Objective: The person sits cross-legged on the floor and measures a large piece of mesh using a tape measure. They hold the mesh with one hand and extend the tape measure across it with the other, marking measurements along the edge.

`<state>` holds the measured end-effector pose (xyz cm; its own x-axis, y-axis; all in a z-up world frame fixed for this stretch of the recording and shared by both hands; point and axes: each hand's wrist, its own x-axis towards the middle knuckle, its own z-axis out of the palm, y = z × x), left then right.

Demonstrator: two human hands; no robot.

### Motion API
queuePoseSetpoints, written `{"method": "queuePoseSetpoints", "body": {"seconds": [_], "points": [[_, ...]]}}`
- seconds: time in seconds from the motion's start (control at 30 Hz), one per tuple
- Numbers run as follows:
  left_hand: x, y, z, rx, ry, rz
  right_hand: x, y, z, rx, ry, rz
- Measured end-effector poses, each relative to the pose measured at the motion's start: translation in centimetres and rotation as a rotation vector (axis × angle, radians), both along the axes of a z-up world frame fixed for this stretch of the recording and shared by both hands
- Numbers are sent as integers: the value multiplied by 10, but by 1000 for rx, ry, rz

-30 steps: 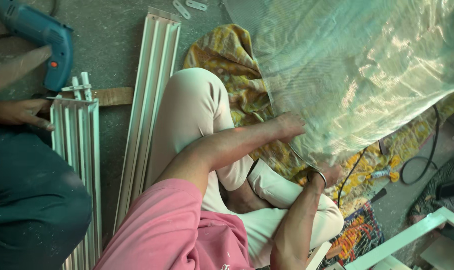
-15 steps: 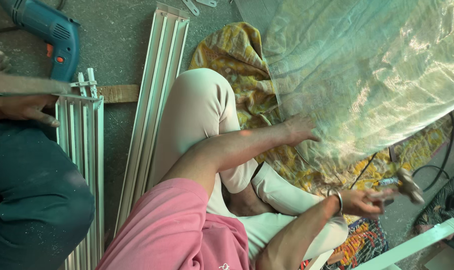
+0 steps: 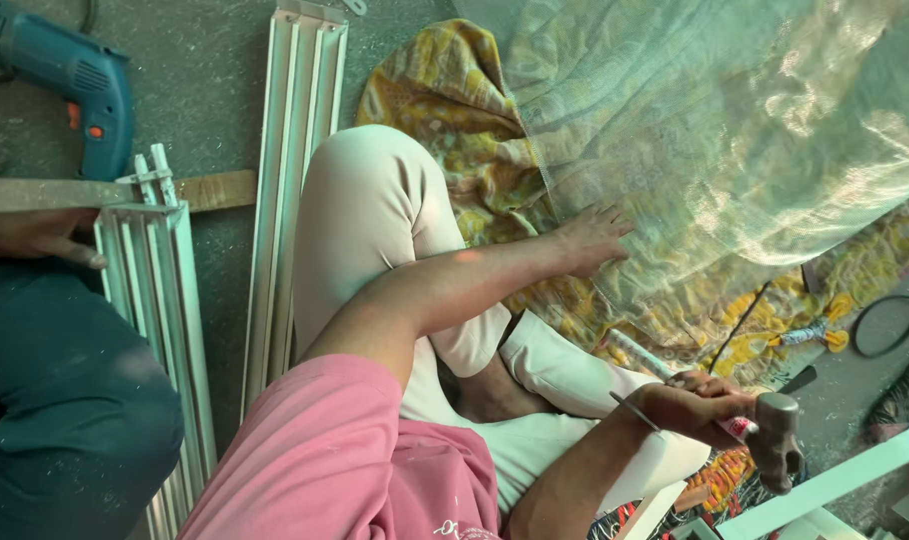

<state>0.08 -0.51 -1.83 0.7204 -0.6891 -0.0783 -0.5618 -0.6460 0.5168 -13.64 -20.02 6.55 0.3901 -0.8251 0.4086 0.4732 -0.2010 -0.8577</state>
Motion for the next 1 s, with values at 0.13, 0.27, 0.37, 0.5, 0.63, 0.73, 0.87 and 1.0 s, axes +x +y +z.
{"method": "queuePoseSetpoints", "body": {"seconds": [0.13,0.27,0.37,0.5,0.63,0.73,0.87,1.0], "points": [[-4,3,1,-86,-23,28,-10,10,2,-16,156,171],[-2,1,6,-122,-56,33,-10,34,4,49,351,220],[-3,6,1,-129,-65,40,-4,41,3,165,275,295],[11,6,-9,-169,-47,29,7,44,0,112,263,232],[15,12,-10,-153,-17,80,9,56,4,15,343,280],[10,18,5,-107,-47,39,13,66,7,-42,396,289],[1,26,38,-275,-12,2,7,77,4,4,434,365],[-3,30,44,-156,-39,-31,3,86,-4,-136,458,413]]}}
